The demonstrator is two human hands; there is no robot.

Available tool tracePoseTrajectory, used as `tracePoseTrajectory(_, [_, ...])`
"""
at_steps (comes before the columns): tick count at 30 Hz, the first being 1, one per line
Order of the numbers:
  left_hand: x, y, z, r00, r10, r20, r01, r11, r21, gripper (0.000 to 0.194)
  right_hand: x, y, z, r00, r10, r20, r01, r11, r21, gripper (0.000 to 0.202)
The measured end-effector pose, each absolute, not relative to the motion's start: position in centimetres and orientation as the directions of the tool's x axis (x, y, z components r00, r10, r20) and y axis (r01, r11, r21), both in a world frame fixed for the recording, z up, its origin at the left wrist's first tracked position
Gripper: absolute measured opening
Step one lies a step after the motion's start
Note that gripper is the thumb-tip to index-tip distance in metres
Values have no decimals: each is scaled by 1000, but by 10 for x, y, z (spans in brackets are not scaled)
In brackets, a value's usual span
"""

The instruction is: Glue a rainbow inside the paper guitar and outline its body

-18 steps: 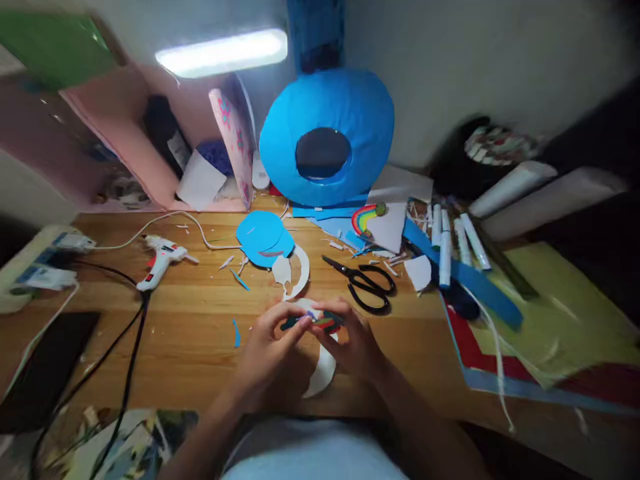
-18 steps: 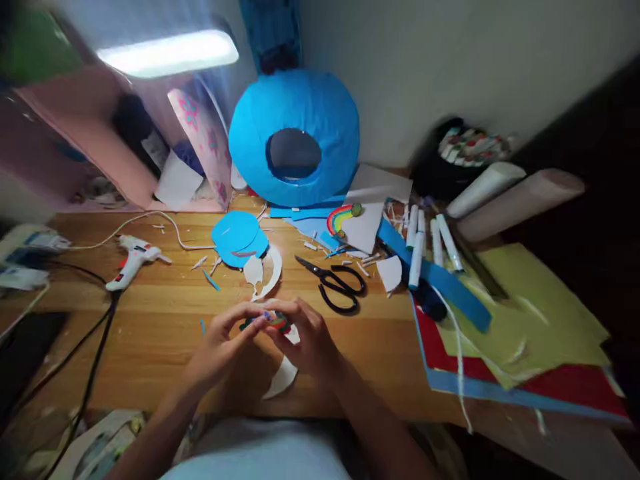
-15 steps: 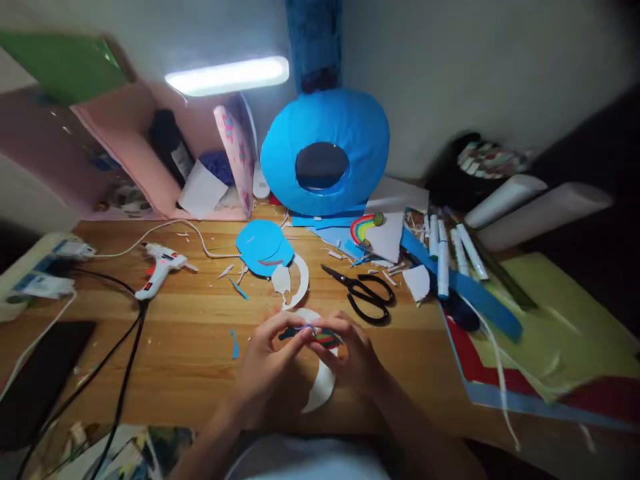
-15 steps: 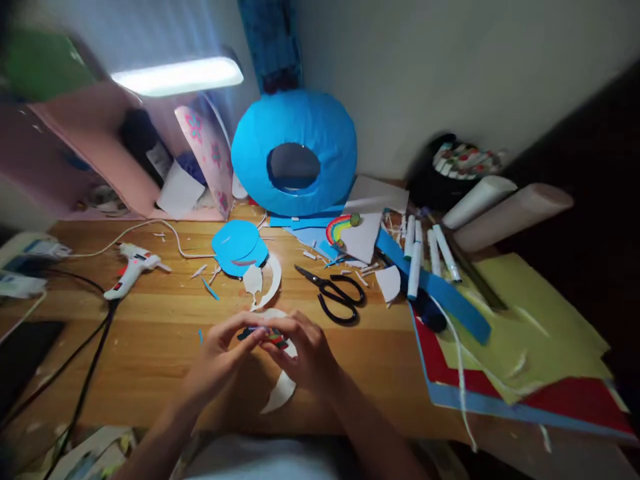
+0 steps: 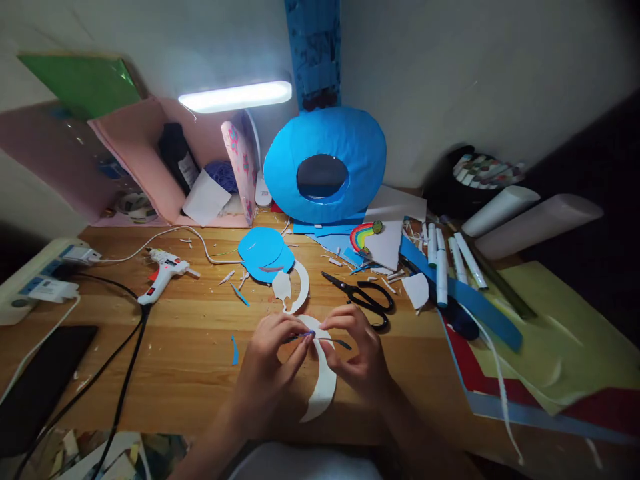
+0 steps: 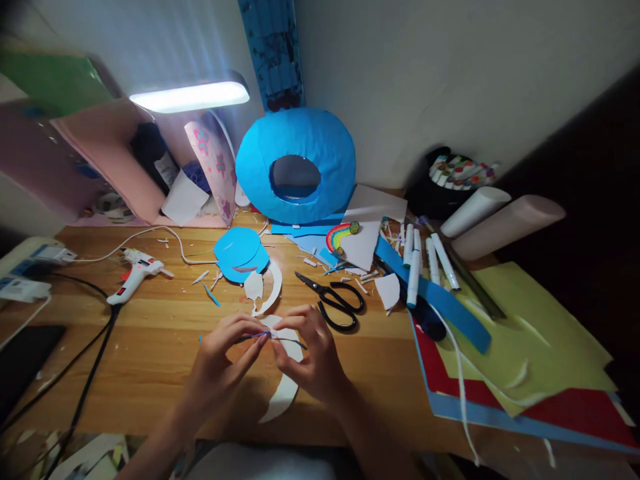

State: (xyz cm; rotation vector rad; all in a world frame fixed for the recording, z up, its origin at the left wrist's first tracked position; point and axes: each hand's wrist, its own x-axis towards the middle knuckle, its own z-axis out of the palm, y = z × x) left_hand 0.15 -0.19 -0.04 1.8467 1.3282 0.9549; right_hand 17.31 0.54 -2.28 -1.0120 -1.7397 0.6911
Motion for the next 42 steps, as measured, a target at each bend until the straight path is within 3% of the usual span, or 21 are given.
tracePoseTrajectory(4, [5,-1,-4,271,903,332,617,-428,660,6,172,8,-19,-199,851,486,403,523,-751,18])
tracePoseTrajectory(8, [7,0,-7,305,870,387,645,-488,589,8,172,11,-21,-190,853,485,417,518,-747,16])
tracePoseTrajectory(15, [7,-2,-7,274,938,212,572,-336,749,10,171,12,-25,-169,883,438,383,469,-796,11])
tracePoseTrajectory(24, [10,-1,-10,280,957,75,535,-220,816,5,172,11,-28,-210,918,337,387,395,-833,11])
tracePoseTrajectory(34, [13,-3,-26,268,963,33,508,-171,844,8,185,16,-23,-354,924,145,421,296,-857,4])
tracePoseTrajectory(42, [12,-4,-26,263,964,32,515,-169,841,10,183,15,-26,-378,914,144,421,309,-853,9])
